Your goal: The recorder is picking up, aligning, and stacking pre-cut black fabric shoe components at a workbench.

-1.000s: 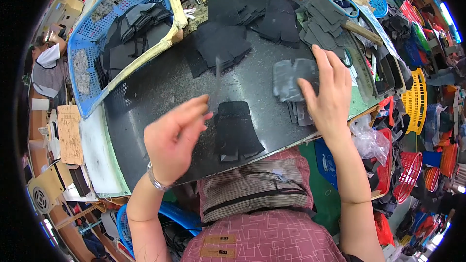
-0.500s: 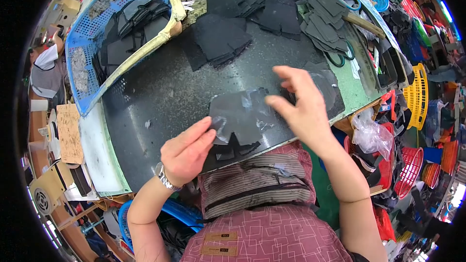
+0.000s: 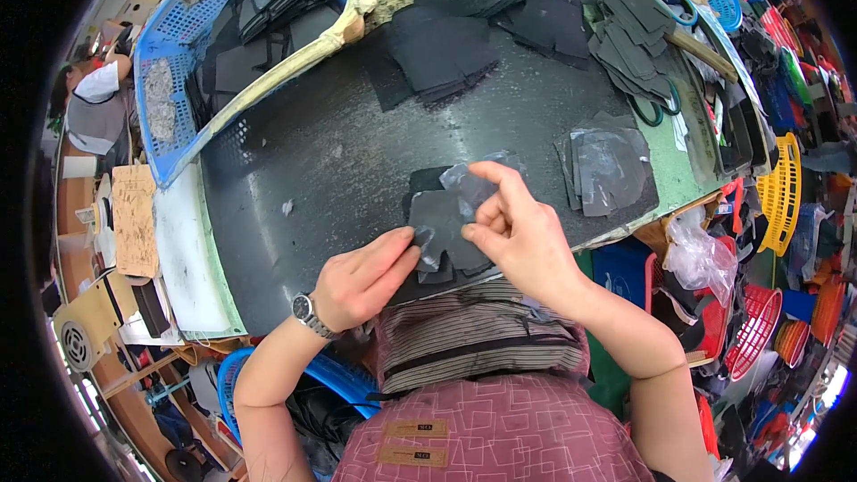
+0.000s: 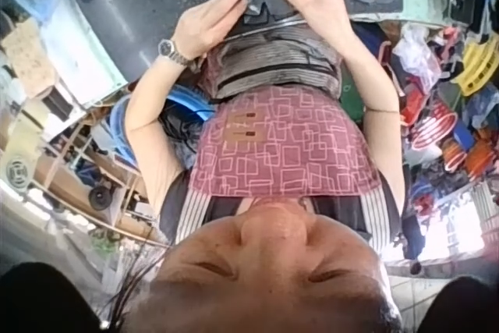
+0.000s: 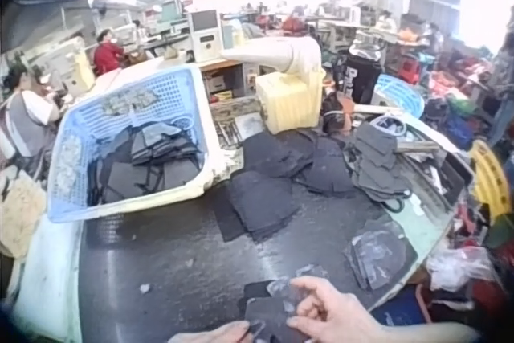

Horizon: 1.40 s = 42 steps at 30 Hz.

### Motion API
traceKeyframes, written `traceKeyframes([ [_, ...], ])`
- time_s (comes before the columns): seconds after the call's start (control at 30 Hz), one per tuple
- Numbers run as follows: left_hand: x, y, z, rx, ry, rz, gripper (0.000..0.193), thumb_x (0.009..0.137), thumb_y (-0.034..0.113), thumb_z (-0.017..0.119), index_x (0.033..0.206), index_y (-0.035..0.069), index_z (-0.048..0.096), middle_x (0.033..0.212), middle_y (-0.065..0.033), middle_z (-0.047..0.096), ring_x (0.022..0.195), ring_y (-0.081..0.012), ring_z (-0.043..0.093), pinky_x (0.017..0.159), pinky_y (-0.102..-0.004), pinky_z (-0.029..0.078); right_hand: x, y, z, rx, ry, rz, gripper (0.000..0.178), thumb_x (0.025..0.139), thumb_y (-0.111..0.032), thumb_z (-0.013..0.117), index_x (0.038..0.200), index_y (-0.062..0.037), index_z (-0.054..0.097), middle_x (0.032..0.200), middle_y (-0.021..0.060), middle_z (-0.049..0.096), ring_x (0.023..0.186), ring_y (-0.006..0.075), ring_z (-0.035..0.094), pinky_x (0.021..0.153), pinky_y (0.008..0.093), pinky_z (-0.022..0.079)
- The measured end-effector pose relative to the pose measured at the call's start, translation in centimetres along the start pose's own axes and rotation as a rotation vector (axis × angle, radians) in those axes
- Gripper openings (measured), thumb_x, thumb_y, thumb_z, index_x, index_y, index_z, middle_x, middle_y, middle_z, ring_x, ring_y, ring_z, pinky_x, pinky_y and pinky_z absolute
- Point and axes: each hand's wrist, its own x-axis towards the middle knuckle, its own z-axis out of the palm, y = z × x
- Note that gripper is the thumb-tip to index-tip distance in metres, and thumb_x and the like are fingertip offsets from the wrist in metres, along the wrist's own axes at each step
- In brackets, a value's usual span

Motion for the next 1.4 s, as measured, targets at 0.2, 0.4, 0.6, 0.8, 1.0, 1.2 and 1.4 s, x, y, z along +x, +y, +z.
traceKeyframes([
  [0.2,-0.5,0.3,0.7,0.154,-0.062,0.091,0.028,0.072,0.004,0.063,0.098,-0.003,0.066,0.111,-0.0161,0.062,0.097,-0.0262,0.065,0.076,-0.0297,0.056,0.4,0.4,0.6,-0.103,0.022,-0.040,0.059,0.077,0.002,0.066,0.129,-0.0079,0.042,0.067,0.0035,0.053,0.058,0.0110,0.052,0.056,0.0267,0.045],
  [0.4,0.3,0.7,-0.1,0.153,-0.255,0.102,0.040,0.077,0.027,0.066,0.103,-0.003,0.064,0.112,-0.0158,0.062,0.102,-0.0281,0.059,0.082,-0.0343,0.051,0.1,0.2,0.5,-0.545,0.097,-0.298,0.052,0.074,-0.003,0.069,0.121,-0.0102,0.048,0.076,0.0066,0.056,0.060,0.0202,0.056,0.056,0.0317,0.047],
  [0.6,1.6,0.6,-0.6,-0.078,-0.262,-0.031,0.063,0.071,0.048,0.068,0.110,0.000,0.061,0.105,-0.0126,0.059,0.095,-0.0288,0.056,0.083,-0.0386,0.048,4.7,-1.9,-4.4,-0.839,0.027,-0.718,0.047,0.069,-0.007,0.072,0.113,-0.0085,0.055,0.100,0.0118,0.060,0.100,0.0305,0.056,0.083,0.0381,0.047],
  [0.8,2.1,0.5,0.0,-0.080,-0.258,-0.063,0.063,0.070,0.050,0.069,0.110,0.002,0.062,0.100,-0.0115,0.058,0.093,-0.0284,0.055,0.083,-0.0390,0.048,6.7,-2.6,-4.7,-0.752,-0.364,-0.259,0.034,0.071,-0.008,0.068,0.104,-0.0058,0.059,0.100,0.0135,0.065,0.094,0.0327,0.061,0.080,0.0411,0.049],
  [1.0,4.2,0.0,-1.3,-0.249,-0.187,-0.244,0.053,0.068,0.039,0.076,0.106,0.003,0.062,0.096,-0.0112,0.060,0.090,-0.0292,0.058,0.079,-0.0386,0.049,6.0,-1.2,-9.4,-0.210,0.122,-0.163,0.038,0.075,-0.003,0.064,0.113,-0.0033,0.059,0.077,-0.0002,0.054,0.072,0.0105,0.052,0.068,0.0240,0.042],
  [1.2,12.9,-6.9,1.8,0.079,0.204,-0.204,0.026,0.071,0.010,0.073,0.094,0.003,0.063,0.098,-0.0110,0.060,0.096,-0.0286,0.057,0.081,-0.0366,0.049,5.0,-0.4,-9.3,0.064,0.092,-0.059,0.046,0.078,0.000,0.059,0.124,-0.0049,0.054,0.083,-0.0043,0.042,0.081,0.0053,0.045,0.072,0.0198,0.038],
  [1.4,13.1,-11.7,3.0,0.072,0.025,-0.396,0.015,0.078,0.012,0.065,0.090,0.003,0.068,0.086,-0.0099,0.066,0.081,-0.0285,0.063,0.075,-0.0358,0.051,6.7,-3.1,-6.7,-0.291,-0.203,-0.486,0.050,0.074,0.000,0.058,0.124,-0.0057,0.053,0.125,0.0153,0.052,0.117,0.0257,0.051,0.098,0.0339,0.040],
])
